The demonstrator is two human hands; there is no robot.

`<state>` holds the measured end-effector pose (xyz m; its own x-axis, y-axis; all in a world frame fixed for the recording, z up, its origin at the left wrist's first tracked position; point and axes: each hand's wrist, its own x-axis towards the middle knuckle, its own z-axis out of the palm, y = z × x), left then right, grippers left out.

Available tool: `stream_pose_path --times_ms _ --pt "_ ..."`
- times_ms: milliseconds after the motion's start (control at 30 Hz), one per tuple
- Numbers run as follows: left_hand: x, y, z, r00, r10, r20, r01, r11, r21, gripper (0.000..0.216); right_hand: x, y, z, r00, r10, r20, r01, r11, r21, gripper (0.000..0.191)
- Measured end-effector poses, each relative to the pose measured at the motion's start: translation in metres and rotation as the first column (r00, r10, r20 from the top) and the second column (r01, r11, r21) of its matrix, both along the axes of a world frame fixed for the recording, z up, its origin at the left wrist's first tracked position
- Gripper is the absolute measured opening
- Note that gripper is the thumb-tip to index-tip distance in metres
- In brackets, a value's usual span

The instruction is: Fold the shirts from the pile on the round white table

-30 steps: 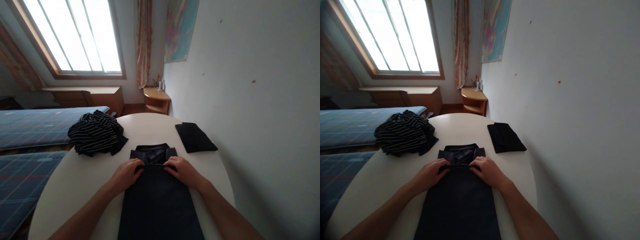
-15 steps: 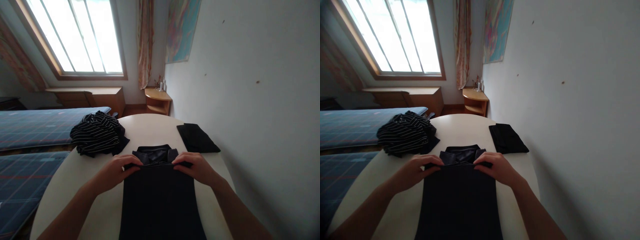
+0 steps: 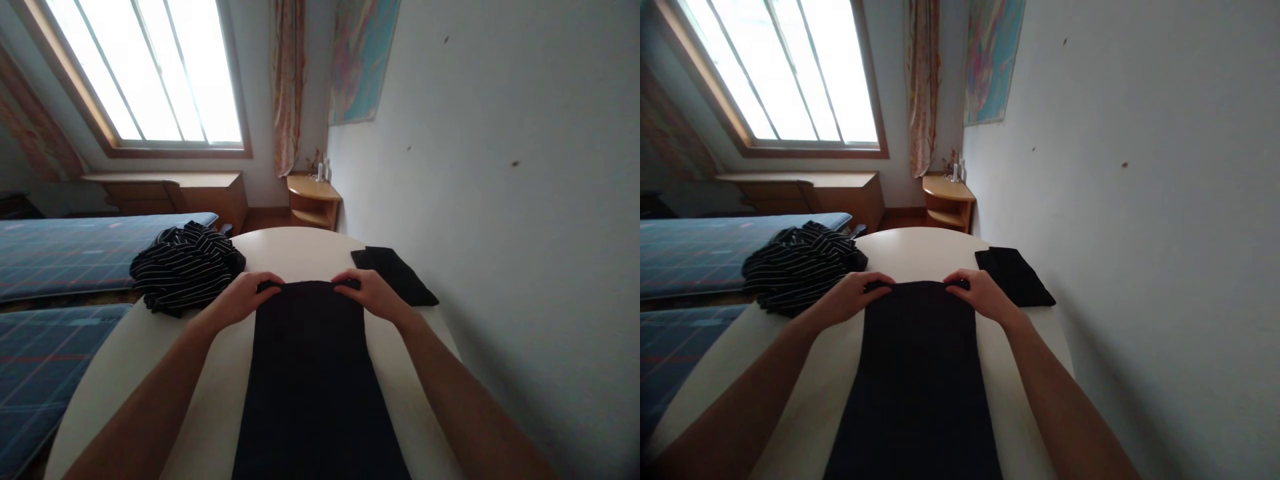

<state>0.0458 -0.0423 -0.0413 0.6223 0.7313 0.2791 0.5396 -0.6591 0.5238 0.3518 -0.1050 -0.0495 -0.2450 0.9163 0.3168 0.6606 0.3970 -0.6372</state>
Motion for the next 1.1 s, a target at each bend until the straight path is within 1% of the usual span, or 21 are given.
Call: stream_pose_path --times_ms 100,167,233,300,433,533,600,667,733,767,800,833,867,933,967,1000,1033,1100 --pt "0.002 0.018 -0.036 1.0 -0.008 -0.028 0.007 0.998 -0.06 0.027 0.002 0.015 -0.03 0.999 -0.021 -0.034 0.019 0.999 -0.049 0.021" --pt "0.002 0.025 -0.054 0.999 0.017 -0.039 -0.02 0.996 -0.082 0.028 0.003 0.02 -0.047 0.997 -0.04 -0.069 0.034 0.996 -0.081 0.024" --pt "0.0 0.03 -0.066 0.999 0.039 -0.034 -0.042 0.995 -0.094 0.029 0.004 0.023 -0.06 0.991 -0.075 -0.108 0.064 0.992 -0.108 0.027" --pt "-0.001 0.034 -0.072 0.999 0.049 -0.008 -0.05 0.993 -0.103 0.028 0.005 0.023 -0.069 0.983 -0.122 -0.141 0.105 0.987 -0.122 0.031" --pt "-0.001 0.037 -0.081 0.993 0.111 0.036 -0.107 0.99 -0.096 0.028 0.005 0.024 -0.081 0.971 -0.184 -0.153 0.166 0.978 -0.123 0.031" --pt "-0.002 0.039 -0.084 0.983 0.182 -0.003 -0.181 0.98 -0.084 0.027 0.005 0.026 -0.089 0.966 -0.217 -0.14 0.205 0.974 -0.094 0.03" --pt "-0.001 0.036 -0.081 0.975 0.217 -0.049 -0.22 0.974 -0.049 0.026 0.004 0.027 -0.093 0.965 -0.229 -0.124 0.227 0.973 -0.035 0.029" --pt "0.003 0.025 -0.073 0.957 0.274 -0.092 -0.271 0.962 0.045 0.025 0.002 0.026 -0.092 0.968 -0.24 -0.076 0.245 0.968 0.06 0.027" --pt "0.013 0.006 -0.065 0.932 0.343 -0.114 -0.321 0.931 0.176 0.027 -0.003 0.021 -0.087 0.964 -0.265 0.001 0.261 0.95 0.174 0.025" --pt "0.02 -0.007 -0.062 0.924 0.362 -0.122 -0.327 0.914 0.241 0.031 -0.008 0.017 -0.084 0.963 -0.266 0.042 0.251 0.943 0.217 0.024" --pt "0.028 -0.021 -0.061 0.925 0.349 -0.151 -0.299 0.913 0.278 0.035 -0.013 0.012 -0.08 0.965 -0.251 0.082 0.224 0.943 0.246 0.024" --pt "0.036 -0.035 -0.062 0.926 0.329 -0.188 -0.268 0.92 0.287 0.04 -0.018 0.007 -0.077 0.973 -0.196 0.122 0.162 0.956 0.245 0.025" --pt "0.044 -0.048 -0.065 0.92 0.322 -0.224 -0.257 0.925 0.279 0.046 -0.024 0.002 -0.074 0.98 -0.111 0.164 0.074 0.973 0.217 0.027" --pt "0.057 -0.068 -0.077 0.899 0.305 -0.313 -0.238 0.943 0.234 0.056 -0.035 -0.006 -0.073 0.965 0.074 0.251 -0.104 0.989 0.11 0.034" --pt "0.061 -0.074 -0.084 0.885 0.296 -0.36 -0.233 0.95 0.209 0.058 -0.039 -0.009 -0.075 0.949 0.137 0.286 -0.157 0.986 0.049 0.039" --pt "0.064 -0.076 -0.091 0.871 0.287 -0.398 -0.227 0.955 0.192 0.06 -0.042 -0.01 -0.077 0.934 0.173 0.313 -0.18 0.984 -0.008 0.044" --pt "0.065 -0.076 -0.097 0.862 0.276 -0.425 -0.219 0.959 0.18 0.061 -0.044 -0.01 -0.079 0.925 0.184 0.334 -0.176 0.983 -0.054 0.048" --pt "0.064 -0.07 -0.105 0.856 0.257 -0.449 -0.203 0.965 0.164 0.063 -0.046 -0.007 -0.084 0.92 0.154 0.359 -0.123 0.987 -0.106 0.054"
